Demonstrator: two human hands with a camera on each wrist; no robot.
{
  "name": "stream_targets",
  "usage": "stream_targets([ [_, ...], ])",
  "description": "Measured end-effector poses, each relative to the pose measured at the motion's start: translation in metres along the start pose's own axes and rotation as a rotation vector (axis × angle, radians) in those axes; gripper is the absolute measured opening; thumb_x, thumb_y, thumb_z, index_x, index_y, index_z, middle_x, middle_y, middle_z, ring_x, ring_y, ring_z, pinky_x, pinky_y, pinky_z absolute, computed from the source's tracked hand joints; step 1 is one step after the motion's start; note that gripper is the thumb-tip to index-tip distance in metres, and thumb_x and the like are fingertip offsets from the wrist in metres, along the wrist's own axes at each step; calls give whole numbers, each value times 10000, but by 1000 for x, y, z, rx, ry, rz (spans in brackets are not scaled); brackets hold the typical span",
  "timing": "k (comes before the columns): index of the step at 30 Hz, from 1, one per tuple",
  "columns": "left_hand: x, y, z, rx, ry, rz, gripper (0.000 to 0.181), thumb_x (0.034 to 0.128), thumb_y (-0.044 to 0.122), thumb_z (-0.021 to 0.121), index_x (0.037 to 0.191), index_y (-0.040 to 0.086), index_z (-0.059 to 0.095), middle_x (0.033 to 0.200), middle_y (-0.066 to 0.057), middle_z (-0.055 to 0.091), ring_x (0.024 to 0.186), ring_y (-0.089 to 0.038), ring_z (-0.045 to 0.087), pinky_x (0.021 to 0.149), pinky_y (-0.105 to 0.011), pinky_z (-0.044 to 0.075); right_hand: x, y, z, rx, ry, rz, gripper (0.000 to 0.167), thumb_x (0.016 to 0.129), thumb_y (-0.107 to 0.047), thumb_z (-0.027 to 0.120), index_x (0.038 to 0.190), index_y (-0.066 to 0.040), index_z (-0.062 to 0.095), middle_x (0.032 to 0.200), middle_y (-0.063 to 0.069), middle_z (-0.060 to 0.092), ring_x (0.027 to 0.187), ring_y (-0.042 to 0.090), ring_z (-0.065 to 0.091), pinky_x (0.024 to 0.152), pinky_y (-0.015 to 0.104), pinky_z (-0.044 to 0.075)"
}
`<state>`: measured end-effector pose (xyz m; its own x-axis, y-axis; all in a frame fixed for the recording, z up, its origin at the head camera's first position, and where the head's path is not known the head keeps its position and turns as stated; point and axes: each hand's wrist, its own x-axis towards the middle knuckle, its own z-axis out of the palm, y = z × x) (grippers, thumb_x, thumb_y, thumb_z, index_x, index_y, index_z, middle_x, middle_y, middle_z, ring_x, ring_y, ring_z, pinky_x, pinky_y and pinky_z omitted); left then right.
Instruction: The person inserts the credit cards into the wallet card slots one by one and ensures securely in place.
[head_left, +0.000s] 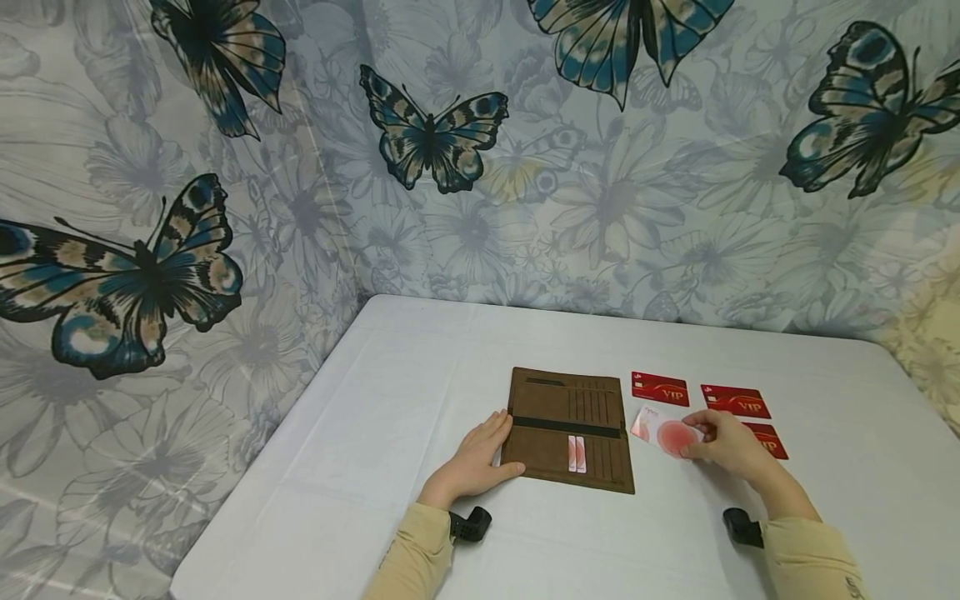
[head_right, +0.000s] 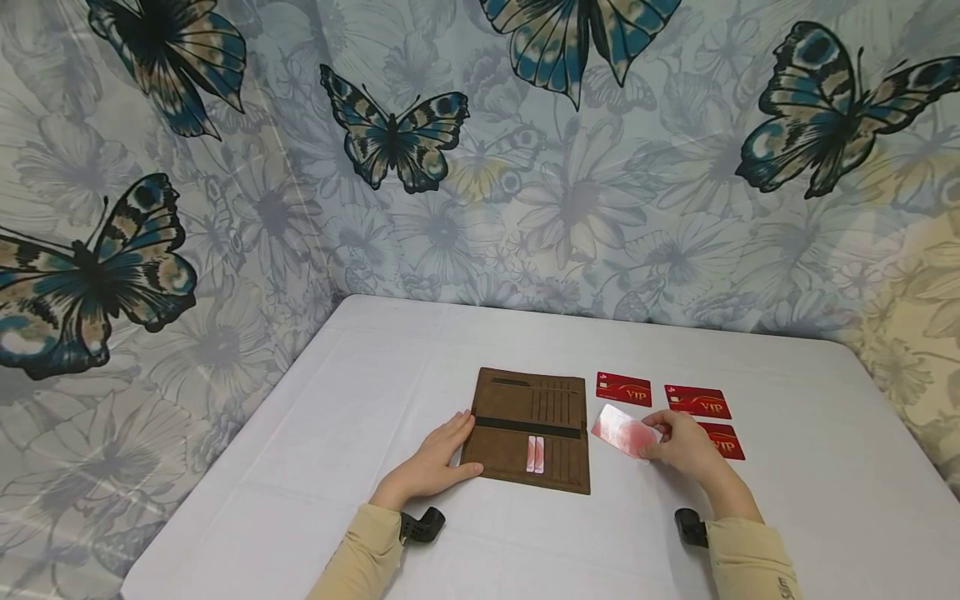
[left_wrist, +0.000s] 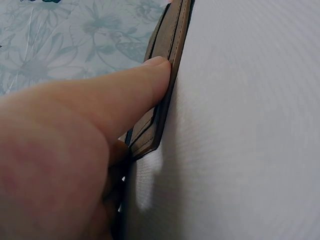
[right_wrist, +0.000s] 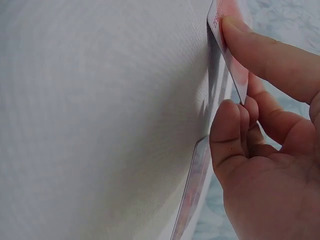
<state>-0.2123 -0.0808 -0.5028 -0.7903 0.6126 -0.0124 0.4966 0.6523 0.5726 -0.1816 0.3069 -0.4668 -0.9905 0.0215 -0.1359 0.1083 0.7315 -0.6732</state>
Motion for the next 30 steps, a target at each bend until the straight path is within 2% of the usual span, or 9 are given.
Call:
stream_targets([
  [7,-1,2,-2,-9,-6,-8,790,918,461,519,1466,4,179,1533,-108,98,1394,-202,57,1108,-401,76,-1,1,0,4,18,-37,382,795,-122,732,1094,56,573,880,109,505,830,274,428,603,306,432],
  [15,-1,3,-2,-10,-5,-2,789,919,463,518,1465,2,184,1532,-108,101,1394,-209,61,1108,-403,82,-8,-1,-1,5,45,-52,348,833,-141,695,1131,-16,564,909,126,537,801,268,485,593,302,479],
  [21,-2,2,-2,-10,-8,-1,791,918,467,516,1465,2,183,1532,-106,101,1394,-206,58,1108,-402,80,-16,-9,-3,99,33,-52,384,869,-224,665,1169,-9,560,957,133,571,836,261,518,630,308,500],
  [25,-1,1,-1,-7,-10,-5,791,918,471,513,1468,10,179,1534,-95,95,1394,-192,49,1109,-395,76,-21,-18,-1,175,39,-85,431,874,-255,658,1188,20,551,952,134,572,793,232,545,630,298,515],
  [30,-1,0,0,-1,-7,-6,791,919,476,509,1471,19,174,1536,-87,93,1394,-180,42,1109,-390,77,-25,-29,7,219,39,-106,421,866,-251,668,1171,17,557,944,125,570,742,204,550,610,293,518],
])
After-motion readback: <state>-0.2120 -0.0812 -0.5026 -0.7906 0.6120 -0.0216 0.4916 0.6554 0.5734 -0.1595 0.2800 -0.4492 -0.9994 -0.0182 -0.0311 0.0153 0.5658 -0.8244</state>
